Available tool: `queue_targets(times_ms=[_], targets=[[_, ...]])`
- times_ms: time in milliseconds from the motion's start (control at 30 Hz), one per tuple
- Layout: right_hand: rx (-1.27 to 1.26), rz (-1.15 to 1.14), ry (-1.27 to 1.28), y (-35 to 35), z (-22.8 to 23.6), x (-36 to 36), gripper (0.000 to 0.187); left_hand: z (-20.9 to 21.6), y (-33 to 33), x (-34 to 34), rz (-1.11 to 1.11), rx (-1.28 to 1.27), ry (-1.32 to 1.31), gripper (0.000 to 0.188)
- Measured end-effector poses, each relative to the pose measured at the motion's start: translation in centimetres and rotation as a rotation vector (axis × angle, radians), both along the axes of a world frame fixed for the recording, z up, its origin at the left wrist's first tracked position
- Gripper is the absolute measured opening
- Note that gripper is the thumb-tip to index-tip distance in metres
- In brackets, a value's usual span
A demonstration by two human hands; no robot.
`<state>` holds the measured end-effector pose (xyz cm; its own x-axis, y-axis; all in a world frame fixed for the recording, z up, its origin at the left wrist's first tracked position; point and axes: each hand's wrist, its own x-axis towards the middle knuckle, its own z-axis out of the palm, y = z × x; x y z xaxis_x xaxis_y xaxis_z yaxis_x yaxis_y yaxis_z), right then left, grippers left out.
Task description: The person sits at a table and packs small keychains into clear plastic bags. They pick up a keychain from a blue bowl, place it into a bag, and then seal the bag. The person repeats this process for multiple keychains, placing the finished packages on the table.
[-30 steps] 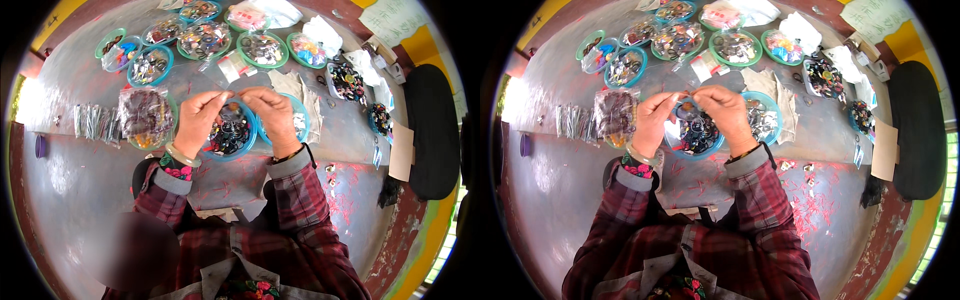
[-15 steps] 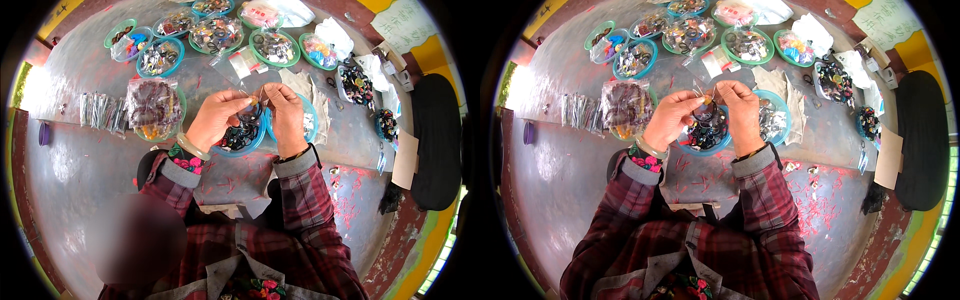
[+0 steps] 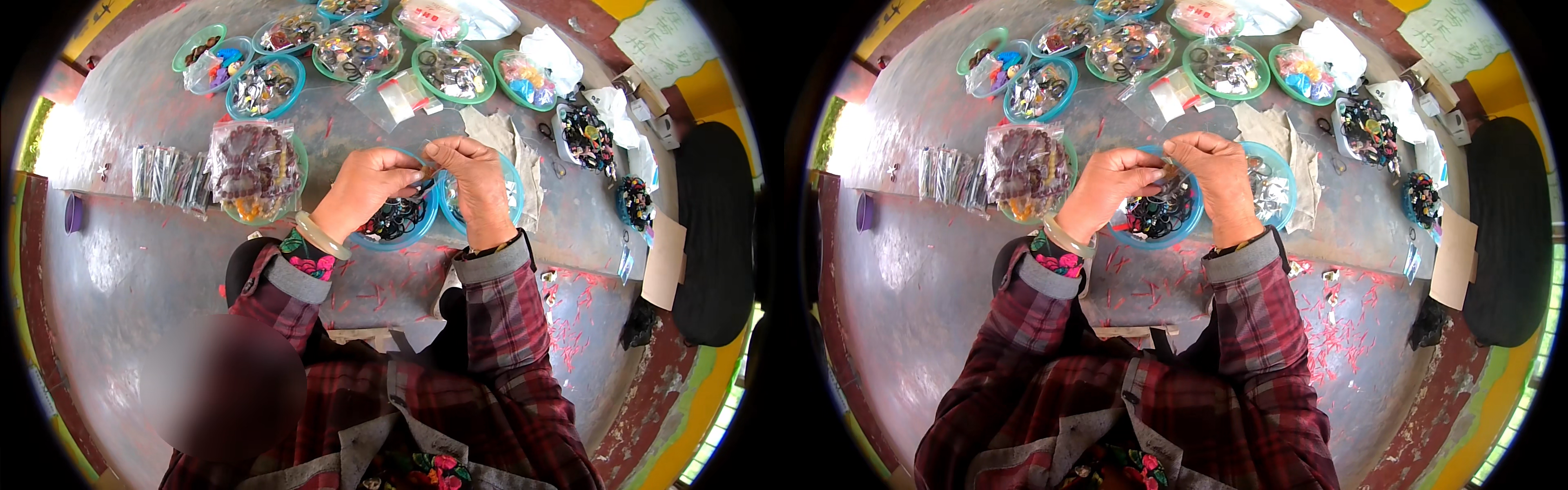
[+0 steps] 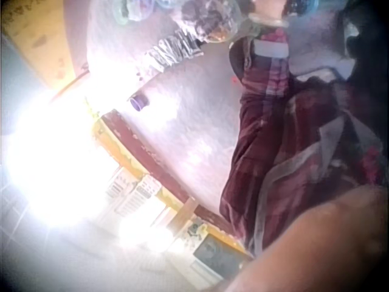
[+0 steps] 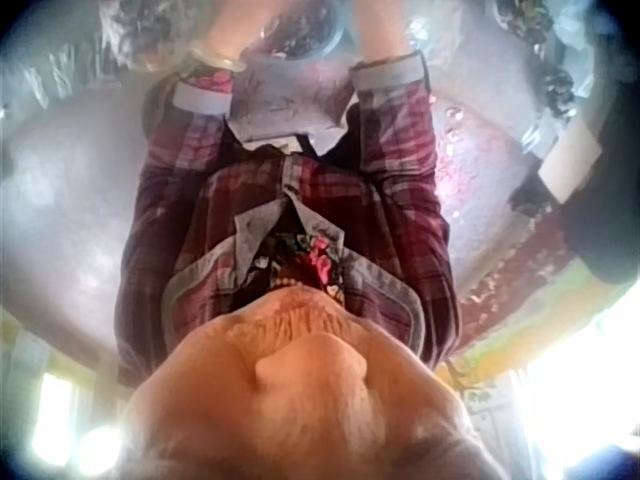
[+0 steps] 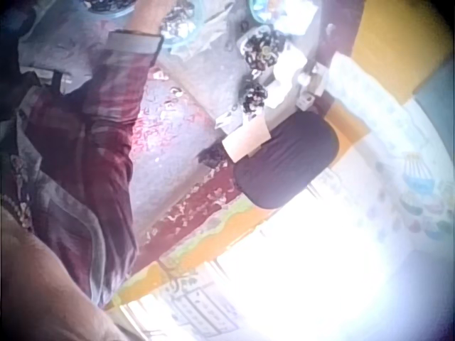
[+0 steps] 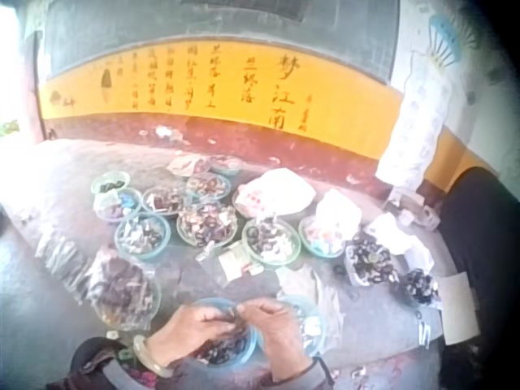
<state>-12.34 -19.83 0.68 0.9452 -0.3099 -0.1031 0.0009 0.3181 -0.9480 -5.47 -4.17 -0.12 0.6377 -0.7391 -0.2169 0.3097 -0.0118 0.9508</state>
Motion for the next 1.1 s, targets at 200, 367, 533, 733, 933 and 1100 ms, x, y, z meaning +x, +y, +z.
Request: queue_targets(times_ms=[200,367,533,733,933,1100], targets=[[-0.008,-0.149,-0.017,0.7,-0.1,0.1,0.011,-0.7,-0.1,-0.1,0.006,-0.094,0.056,0.024],[-0.035,-0.139,-0.065,0.4,-0.6,0.2,0.012,-0.4,-0.3,-0.3,0.037,-0.085,0.121,0.024],[0.112,-0.175,-0.003,0.8,0.6,0.4,0.013,-1.0,0.0,0.0,0.196,-0.232,0.325,0.021],[0.040,-0.097,0.005,0.7,-1.3,0.6,0.009,-0.5,-0.2,-0.2,0.293,-0.349,0.368,0.020],[-0.077,-0.212,-0.057,1.6,-1.5,0.7,0.006,-0.7,-0.3,-0.3,0.317,-0.366,0.383,0.020],[-0.159,-0.257,-0.112,2.3,-0.8,0.6,0.006,-0.5,-0.2,-0.5,0.321,-0.369,0.395,0.020]])
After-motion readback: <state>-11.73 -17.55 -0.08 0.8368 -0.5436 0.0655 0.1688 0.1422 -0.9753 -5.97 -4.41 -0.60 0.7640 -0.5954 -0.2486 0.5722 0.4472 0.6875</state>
